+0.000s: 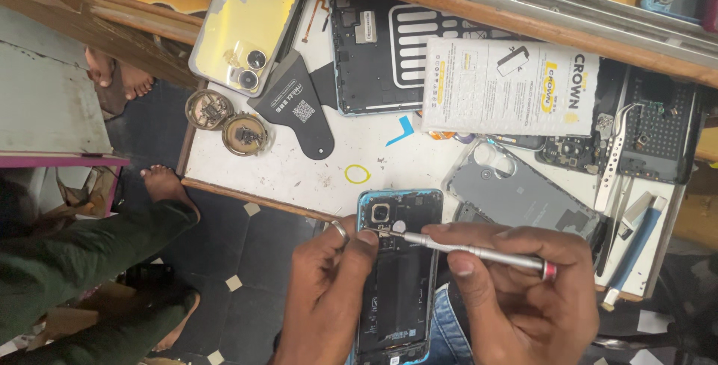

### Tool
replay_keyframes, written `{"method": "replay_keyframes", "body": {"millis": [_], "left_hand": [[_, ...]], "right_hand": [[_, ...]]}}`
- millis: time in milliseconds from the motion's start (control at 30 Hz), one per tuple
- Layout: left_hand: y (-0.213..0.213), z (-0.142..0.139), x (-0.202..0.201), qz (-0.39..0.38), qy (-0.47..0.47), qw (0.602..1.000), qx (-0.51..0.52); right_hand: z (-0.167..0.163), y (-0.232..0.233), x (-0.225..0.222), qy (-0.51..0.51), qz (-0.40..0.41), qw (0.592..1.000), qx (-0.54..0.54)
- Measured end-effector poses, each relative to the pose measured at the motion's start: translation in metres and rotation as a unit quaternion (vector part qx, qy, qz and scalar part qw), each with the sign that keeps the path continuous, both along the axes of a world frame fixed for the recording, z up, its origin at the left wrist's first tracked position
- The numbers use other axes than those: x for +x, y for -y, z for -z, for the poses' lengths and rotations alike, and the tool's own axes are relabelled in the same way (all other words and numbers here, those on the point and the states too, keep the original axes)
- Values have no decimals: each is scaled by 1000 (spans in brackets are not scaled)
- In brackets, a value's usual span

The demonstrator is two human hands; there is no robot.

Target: The person uses a screwdriver to remove screws from the back of a disassembled mobile phone. They carefully unscrew multiple fasteners around the camera module and battery area while holding the phone steady.

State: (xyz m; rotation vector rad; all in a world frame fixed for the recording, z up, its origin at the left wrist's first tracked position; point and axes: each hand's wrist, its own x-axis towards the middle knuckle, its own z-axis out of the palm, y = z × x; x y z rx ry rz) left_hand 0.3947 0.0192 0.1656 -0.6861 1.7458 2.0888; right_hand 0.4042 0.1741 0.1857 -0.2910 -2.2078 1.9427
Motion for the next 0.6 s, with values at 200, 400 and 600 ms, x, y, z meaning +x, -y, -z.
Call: {"method": "replay_keyframes", "body": {"millis": [200, 400, 600], "left_hand": [[1, -8, 1, 10, 3, 1000, -21], [8, -19, -3, 70, -62, 988, -124], [6, -26, -6, 87, -64, 982, -154]], "right_hand": [[-15, -7, 5, 5, -89, 968, 233], [-23, -10, 1, -32, -159, 929, 334], [-44, -14, -8, 189, -187, 887, 378]]}}
